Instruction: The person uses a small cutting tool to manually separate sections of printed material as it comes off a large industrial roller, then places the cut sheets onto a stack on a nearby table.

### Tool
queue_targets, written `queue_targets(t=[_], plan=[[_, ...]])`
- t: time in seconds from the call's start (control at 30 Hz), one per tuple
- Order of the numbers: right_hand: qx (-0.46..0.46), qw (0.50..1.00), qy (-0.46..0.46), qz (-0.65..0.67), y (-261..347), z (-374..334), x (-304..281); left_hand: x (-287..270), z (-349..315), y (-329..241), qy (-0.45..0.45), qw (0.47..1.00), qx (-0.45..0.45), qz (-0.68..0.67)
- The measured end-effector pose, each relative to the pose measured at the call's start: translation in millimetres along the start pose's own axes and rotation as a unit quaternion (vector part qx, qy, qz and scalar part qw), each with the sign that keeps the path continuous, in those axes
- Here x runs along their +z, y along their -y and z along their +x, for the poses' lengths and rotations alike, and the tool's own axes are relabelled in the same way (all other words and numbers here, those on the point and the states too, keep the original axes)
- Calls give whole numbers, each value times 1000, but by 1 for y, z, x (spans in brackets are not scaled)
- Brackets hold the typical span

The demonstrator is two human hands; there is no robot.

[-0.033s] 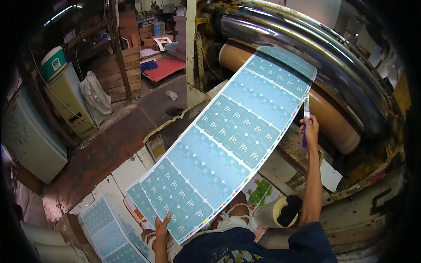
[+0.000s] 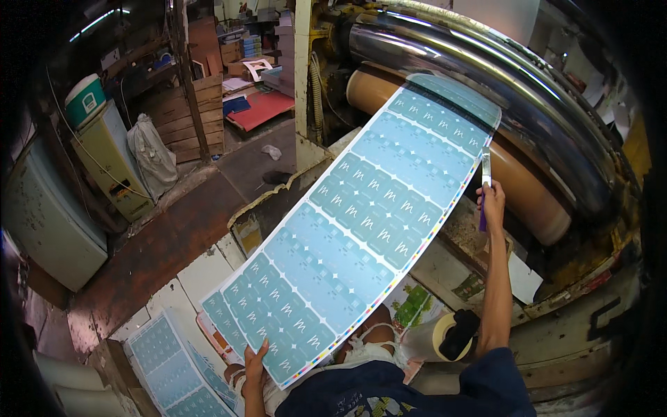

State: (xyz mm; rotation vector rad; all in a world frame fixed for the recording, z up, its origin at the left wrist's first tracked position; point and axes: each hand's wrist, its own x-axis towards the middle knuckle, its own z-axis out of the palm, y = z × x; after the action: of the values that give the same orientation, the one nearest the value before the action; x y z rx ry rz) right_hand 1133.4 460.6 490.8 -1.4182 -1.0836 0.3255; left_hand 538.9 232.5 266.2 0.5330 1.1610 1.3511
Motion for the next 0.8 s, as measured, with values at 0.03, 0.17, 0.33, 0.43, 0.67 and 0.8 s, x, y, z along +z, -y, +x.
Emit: queue_targets(t=[0.03,0.17,0.33,0.43,0.67,0.8], plan=[[19,1000,-8,-19,-2,9,3,-8,-1,-1,1,1000,-4,-12],[57,998,-1,-31,-28,35,-10,-13,-10,-2,-21,998,-35,-47],[60,996,63,-35,-65,14,-4,-48,-23,-4,-69,996,-38,-36],[76,991,103,-27,-61,-5,7,-73,-25,1,-68,997,-35,-33],[-159,969,-66,-179,-31,-34,17,-88,-45,-8,-75,996,-52,-16],[-245,927,-57,-277,-6,-33,6,-112,-53,-6,-115,992,-53,-22]])
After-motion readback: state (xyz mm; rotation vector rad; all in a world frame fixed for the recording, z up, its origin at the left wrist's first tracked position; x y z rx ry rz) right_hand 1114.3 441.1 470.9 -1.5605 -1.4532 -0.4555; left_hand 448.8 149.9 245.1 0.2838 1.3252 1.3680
